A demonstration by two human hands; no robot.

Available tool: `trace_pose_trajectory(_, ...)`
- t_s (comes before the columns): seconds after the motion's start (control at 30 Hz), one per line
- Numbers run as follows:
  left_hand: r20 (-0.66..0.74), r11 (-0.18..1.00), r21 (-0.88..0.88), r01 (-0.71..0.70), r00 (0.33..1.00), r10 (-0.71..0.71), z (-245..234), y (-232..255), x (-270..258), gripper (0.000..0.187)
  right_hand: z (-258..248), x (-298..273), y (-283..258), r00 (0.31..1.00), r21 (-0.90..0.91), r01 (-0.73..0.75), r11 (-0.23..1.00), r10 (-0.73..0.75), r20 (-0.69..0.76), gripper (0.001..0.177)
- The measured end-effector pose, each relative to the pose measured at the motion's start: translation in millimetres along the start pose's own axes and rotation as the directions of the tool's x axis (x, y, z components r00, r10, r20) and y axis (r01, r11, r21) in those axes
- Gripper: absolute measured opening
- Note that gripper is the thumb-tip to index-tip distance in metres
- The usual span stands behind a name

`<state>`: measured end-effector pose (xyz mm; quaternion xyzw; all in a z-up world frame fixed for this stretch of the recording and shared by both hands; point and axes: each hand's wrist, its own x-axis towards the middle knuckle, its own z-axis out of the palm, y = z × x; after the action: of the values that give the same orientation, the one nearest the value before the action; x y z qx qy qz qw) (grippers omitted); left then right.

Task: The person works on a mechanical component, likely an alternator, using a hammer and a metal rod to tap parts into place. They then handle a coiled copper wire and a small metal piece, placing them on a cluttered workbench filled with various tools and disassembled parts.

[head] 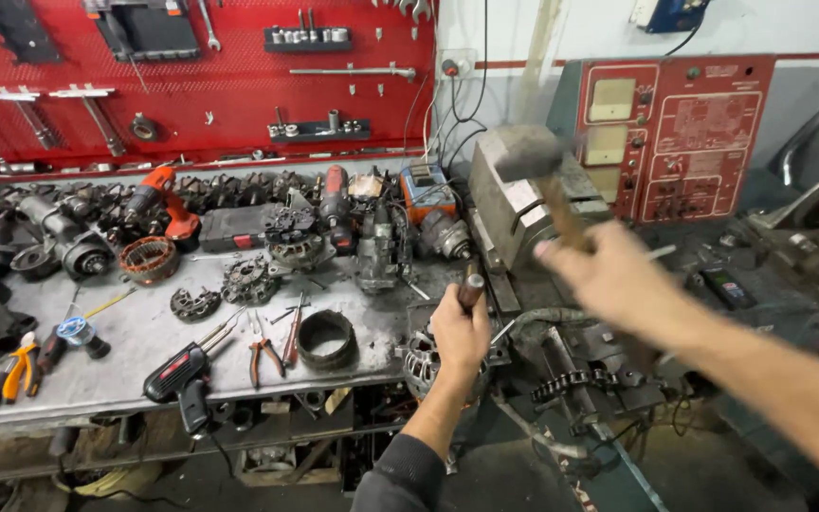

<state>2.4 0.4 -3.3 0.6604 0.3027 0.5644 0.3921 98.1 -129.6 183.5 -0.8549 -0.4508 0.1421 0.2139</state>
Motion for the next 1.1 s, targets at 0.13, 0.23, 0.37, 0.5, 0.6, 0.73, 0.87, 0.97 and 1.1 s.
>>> trace_pose_trajectory(0.13, 0.033, 1.0, -0.011, 0.026, 0.999, -0.025, 2.9, 0.4, 4.7, 0.023, 29.7, 1.3, 16.3, 0.987, -0.207, -0.059, 0.977, 0.089, 0.137, 0.055)
trace_pose_trajectory(0.23, -0.006, 1.0, -0.002, -0.03, 1.0, 0.03, 3.7, 1.0, 1.4, 0.019, 13.2, -10.9, 1.2, 0.984, -0.202, -0.047, 0.978, 0.08, 0.16, 0.05)
trace_pose_trajectory(0.37, 0.01, 0.999, -0.038, -0.006, 1.0, 0.006, -2.2, 18.0, 8.7, 0.024, -20.9, -43.0, -16.1, 0.989, -0.009, -0.072, 0.997, 0.072, 0.133, 0.053)
trace_pose_trajectory(0.5, -0.006, 0.974, -0.227, 0.007, 1.0, -0.008, -30.9, 40.1, 23.5, 0.024, -20.9, -71.8, 8.4, 0.978, -0.021, -0.183, 0.983, 0.184, 0.101, 0.059)
trace_pose_trajectory(0.6, -0.016, 0.963, -0.264, 0.053, 0.998, -0.059, -71.3, 44.7, 41.6, 0.024, 11.5, -72.8, 94.0, 0.963, 0.019, -0.224, 0.974, 0.219, 0.157, 0.056)
trace_pose_trajectory(0.73, 0.061, 0.936, -0.34, 0.089, 0.995, -0.073, -112.3, 17.2, 68.4, 0.028, 95.3, -33.5, 231.0, 0.931, 0.308, -0.265, 0.914, 0.16, 0.327, 0.052)
trace_pose_trajectory(0.87, -0.038, 0.954, -0.287, 0.083, 0.995, -0.097, -104.6, -61.8, 63.7, 0.031, 128.2, 28.6, 181.7, 0.896, 0.357, -0.315, 0.879, 0.151, 0.417, 0.045)
trace_pose_trajectory(0.97, -0.038, 0.957, -0.265, 0.12, 0.99, -0.134, -86.9, -97.6, 75.2, 0.042, 147.4, 107.1, 150.3, 0.984, -0.111, 0.004, 0.994, 0.016, 0.178, 0.053)
trace_pose_trajectory(1.1, -0.014, 0.819, -0.301, 0.488, 0.857, -0.515, -75.4, -159.2, 92.9, 0.04, 192.8, 207.3, 149.3, 0.99, -0.212, 0.123, 0.97, -0.105, 0.095, 0.044)
